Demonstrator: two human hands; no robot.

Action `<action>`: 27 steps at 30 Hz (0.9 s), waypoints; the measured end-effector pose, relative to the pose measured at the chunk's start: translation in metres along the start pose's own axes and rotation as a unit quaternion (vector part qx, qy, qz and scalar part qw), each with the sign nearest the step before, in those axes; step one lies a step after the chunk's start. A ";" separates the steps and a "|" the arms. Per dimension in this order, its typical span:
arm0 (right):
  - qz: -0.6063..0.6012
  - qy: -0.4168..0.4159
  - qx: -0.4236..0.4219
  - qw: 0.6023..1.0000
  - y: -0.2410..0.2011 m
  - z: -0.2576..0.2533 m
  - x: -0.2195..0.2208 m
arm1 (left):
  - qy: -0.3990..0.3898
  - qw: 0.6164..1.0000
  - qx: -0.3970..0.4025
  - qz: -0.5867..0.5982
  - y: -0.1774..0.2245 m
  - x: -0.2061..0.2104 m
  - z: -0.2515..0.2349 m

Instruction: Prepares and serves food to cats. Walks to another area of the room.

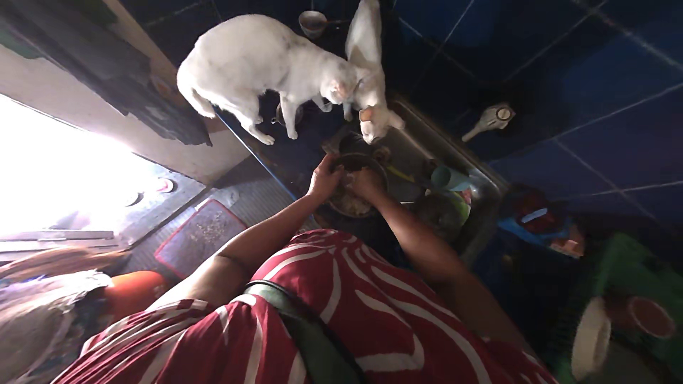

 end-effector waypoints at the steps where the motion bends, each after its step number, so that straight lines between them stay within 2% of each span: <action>1: 0.001 0.005 -0.009 1.000 0.001 0.000 0.000 | -0.001 1.000 -0.004 0.002 0.000 0.000 0.000; 4: -0.012 0.007 -0.058 0.998 0.008 0.001 0.000 | -0.002 1.000 -0.007 0.013 0.001 -0.001 0.002; 9: 0.041 -0.091 -0.085 0.991 0.011 0.019 0.025 | 0.001 1.000 0.008 0.009 0.001 0.001 0.002; 13: 0.100 -0.053 -0.099 0.989 0.010 0.007 0.033 | 0.003 1.000 0.013 -0.004 0.000 0.001 0.001; 16: 0.023 -0.035 -0.058 0.997 0.015 -0.006 0.021 | 0.002 1.000 0.012 -0.010 0.002 -0.001 0.002; 19: -0.070 0.029 -0.043 0.996 0.021 -0.011 0.005 | 0.002 1.000 0.015 -0.015 0.003 -0.002 0.002; 24: -0.057 0.046 0.019 0.997 0.010 0.005 -0.005 | 0.007 1.000 0.014 -0.018 0.001 -0.001 0.002; 27: -0.006 0.022 0.044 0.999 0.006 0.009 -0.004 | 0.012 1.000 0.014 -0.024 -0.001 0.001 0.000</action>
Point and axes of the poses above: each hand's wrist, its own z-axis away from the middle knuckle, its own x-axis out of the palm, y = z × x, the point moved 4 cm from there along -z, towards the middle knuckle, and after that the axes turned 15 degrees about -x, right-handed, at the moved point
